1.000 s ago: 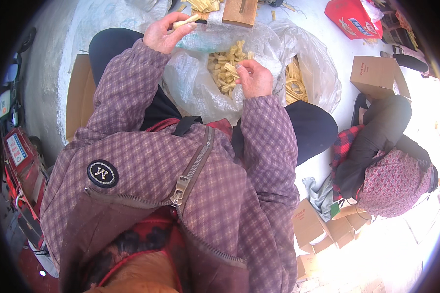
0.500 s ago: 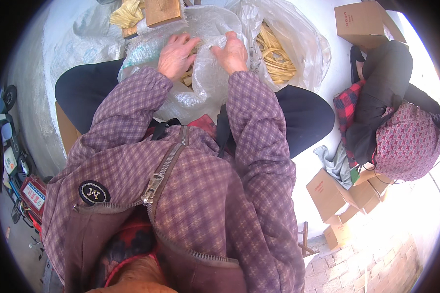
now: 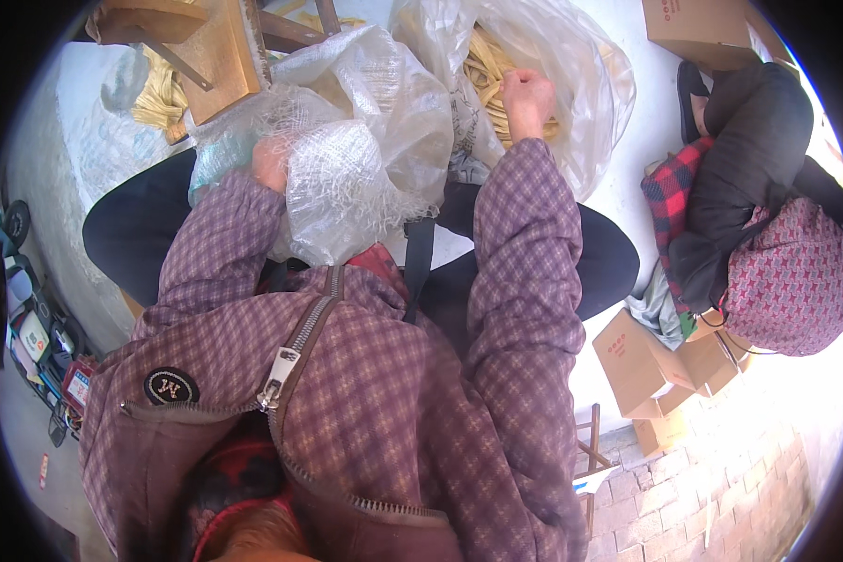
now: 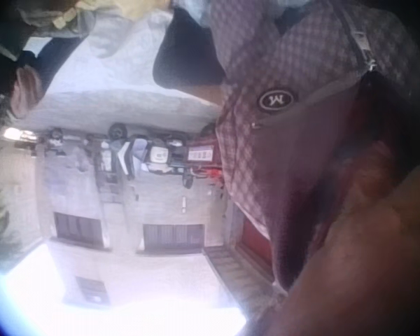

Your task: The person sits on the floor and repeatedly picks up flat, light-colored strips from a plastic bag, folds and twists them into small bundles, and places them into a clear plastic bag. The process is repetitive and focused on manual assembly of the craft items.

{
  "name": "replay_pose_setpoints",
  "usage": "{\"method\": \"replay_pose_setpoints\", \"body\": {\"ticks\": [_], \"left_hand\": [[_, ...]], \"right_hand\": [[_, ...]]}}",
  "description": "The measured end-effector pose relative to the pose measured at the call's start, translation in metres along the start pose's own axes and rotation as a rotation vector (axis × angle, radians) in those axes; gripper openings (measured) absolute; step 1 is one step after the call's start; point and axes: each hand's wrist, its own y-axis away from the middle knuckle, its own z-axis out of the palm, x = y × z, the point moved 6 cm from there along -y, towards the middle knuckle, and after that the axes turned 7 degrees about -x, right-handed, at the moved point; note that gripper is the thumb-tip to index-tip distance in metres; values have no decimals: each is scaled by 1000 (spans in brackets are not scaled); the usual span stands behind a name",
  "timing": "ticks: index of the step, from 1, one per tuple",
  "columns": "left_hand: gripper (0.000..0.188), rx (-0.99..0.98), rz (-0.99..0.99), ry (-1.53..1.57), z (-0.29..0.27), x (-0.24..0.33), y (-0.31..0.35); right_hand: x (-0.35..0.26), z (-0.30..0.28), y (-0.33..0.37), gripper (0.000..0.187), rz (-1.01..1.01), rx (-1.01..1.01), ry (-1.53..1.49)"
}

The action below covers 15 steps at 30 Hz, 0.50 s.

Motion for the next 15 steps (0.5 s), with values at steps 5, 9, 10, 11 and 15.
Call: {"method": "replay_pose_setpoints", "body": {"ticks": [5, 9, 10, 11, 15], "left_hand": [[19, -146, -118, -10, -1, 5, -3], [22, -110, -300, 136, 12, -11, 7], [22, -139, -299, 145, 12, -12, 4], [22, -176, -296, 161, 12, -10, 3], [21, -20, -150, 215, 3, 2, 1]], "right_hand": [[35, 37, -31, 35, 80, 164, 558], [58, 80, -53, 26, 96, 147, 649], [62, 83, -60, 25, 19, 116, 688], [65, 80, -58, 24, -50, 83, 733], [81, 54, -64, 21, -128, 12, 664]]}}
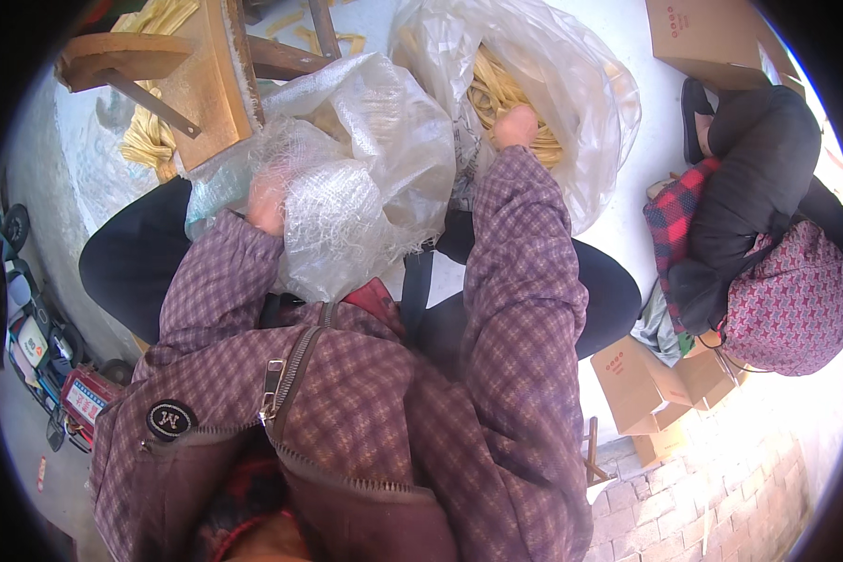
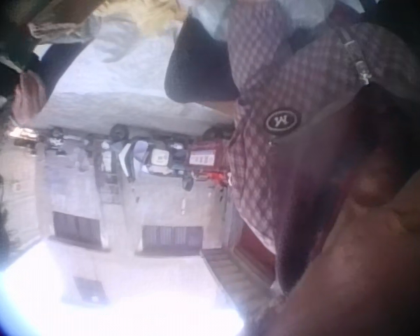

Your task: The person sits on the floor and repeatedly picks up flat, light-colored strips from a plastic bag, folds and twists them into small bundles, and places them into a clear plastic bag. The process is repetitive and focused on manual assembly of the craft items.

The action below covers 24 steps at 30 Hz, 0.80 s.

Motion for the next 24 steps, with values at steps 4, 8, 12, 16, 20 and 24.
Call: {"method": "replay_pose_setpoints", "body": {"ticks": [4, 8, 12, 16, 20, 24], "left_hand": [[22, -48, 17, -145, -14, 21, 0], [27, -100, 36, -150, -14, 18, 6], [33, -117, -33, -169, -55, 52, 12], [26, 19, 98, -170, -81, 67, 29], [20, 104, 271, -139, -99, 108, 39], [15, 96, 260, -5, -103, 123, 44]], "right_hand": [[0, -32, 17, 19, 466, -300, -796], [12, -63, 29, 16, 382, -326, -924], [30, -51, 59, 10, 710, -122, -1065], [40, -57, 71, 11, 717, -74, -781], [45, -67, 57, 12, 590, -124, -753], [-16, -113, 101, 17, 497, -258, -934]]}}
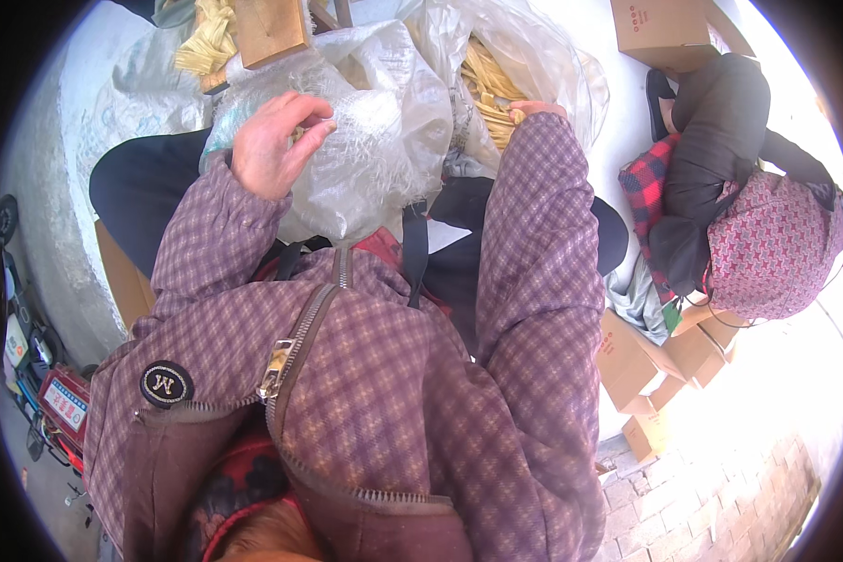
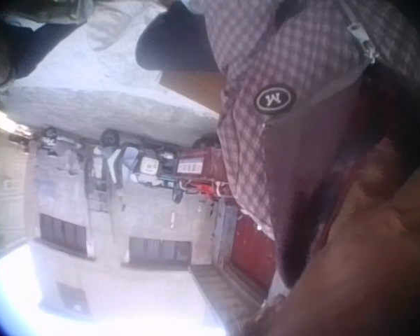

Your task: The person sits on the floor and repeatedly picks up flat, light-colored strips from a plastic bag, folds and twists them into small bundles, and places them into a clear plastic bag. The process is repetitive and focused on manual assembly of the craft items.

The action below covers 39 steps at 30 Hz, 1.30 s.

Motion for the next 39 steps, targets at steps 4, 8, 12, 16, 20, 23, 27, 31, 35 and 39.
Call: {"method": "replay_pose_setpoints", "body": {"ticks": [4, 8, 12, 16, 20, 23, 27, 31, 35, 39], "left_hand": [[14, -38, 2, 88, 8, -6, -2], [16, -95, -42, 237, 13, -10, -1], [15, -118, -123, 422, 11, 2, -7], [17, -153, -79, 830, 21, 12, -5], [28, -112, -56, 972, -2, 29, 3], [34, 134, 70, 865, -43, 50, 3], [26, 209, 174, 988, -52, 57, 3], [19, 11, 12, 782, -14, 30, 1], [19, -157, 29, 510, 8, 26, -1], [23, 142, -53, 536, -5, 7, 9]], "right_hand": [[-10, 21, 22, 19, -145, -177, -139], [-49, 68, 93, 32, -383, -565, -208], [-82, 81, 207, 34, -911, -715, -137], [-83, 78, 270, 24, -1036, -713, -44], [-109, 79, 334, 17, -1175, -659, -88], [-121, 79, 352, 15, -1220, -651, -89], [-72, 109, 314, 16, -947, -686, -15], [-67, 93, 311, 26, -1144, -242, 109], [-68, 113, 305, 22, -1343, -376, 168], [-79, 102, 299, 14, -1124, -291, -45]]}}
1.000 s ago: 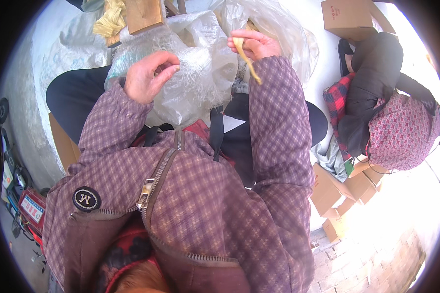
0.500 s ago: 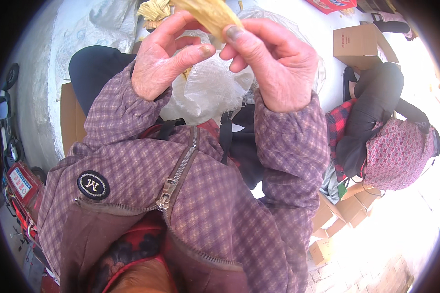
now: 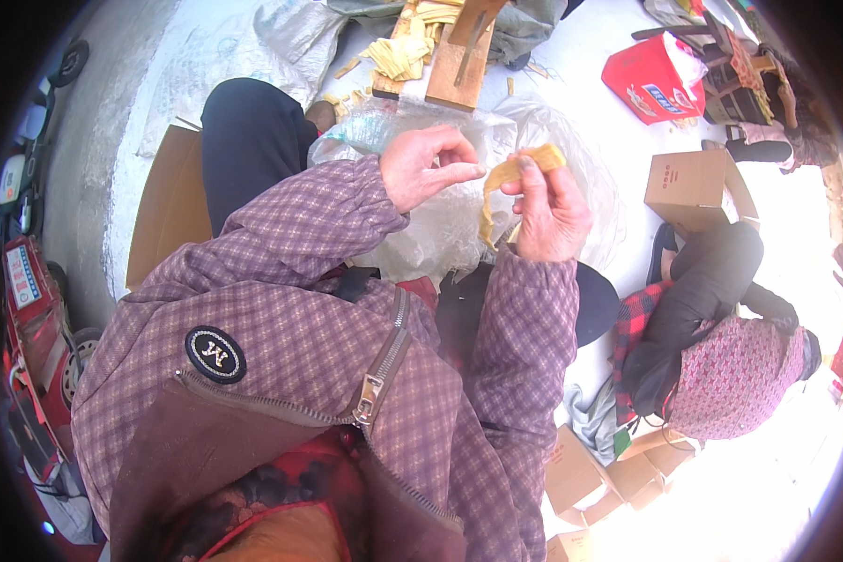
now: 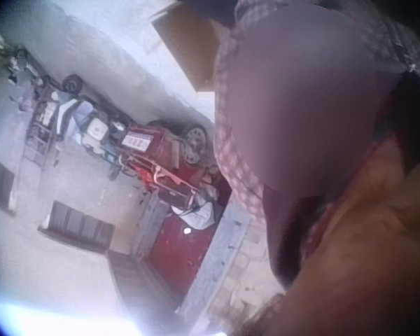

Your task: The person sits on the floor and repeatedly picks up flat, light-colored strips from a plastic bag, folds and twists them into small bundles, and places them into a clear plastic bag. The process is repetitive and focused on manual assembly of the craft items.

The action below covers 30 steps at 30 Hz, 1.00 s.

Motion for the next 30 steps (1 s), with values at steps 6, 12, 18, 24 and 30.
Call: {"method": "replay_pose_setpoints", "body": {"ticks": [6, 12, 18, 24, 30], "left_hand": [[32, -324, -555, 1338, 45, -14, 22], [14, -564, -555, 969, 65, -25, 31], [14, -448, -199, -147, 31, -10, 21], [21, -31, 119, -262, -1, 11, 24], [26, -318, 487, -138, 7, -1, 22]], "right_hand": [[-24, 37, 33, 14, -245, -155, 382], [-13, 31, 29, 6, -106, -172, 264], [45, 43, 32, 21, 192, -302, 272], [67, 43, 34, 22, 398, -318, -63], [72, 55, 46, 30, 533, -684, -450]]}}
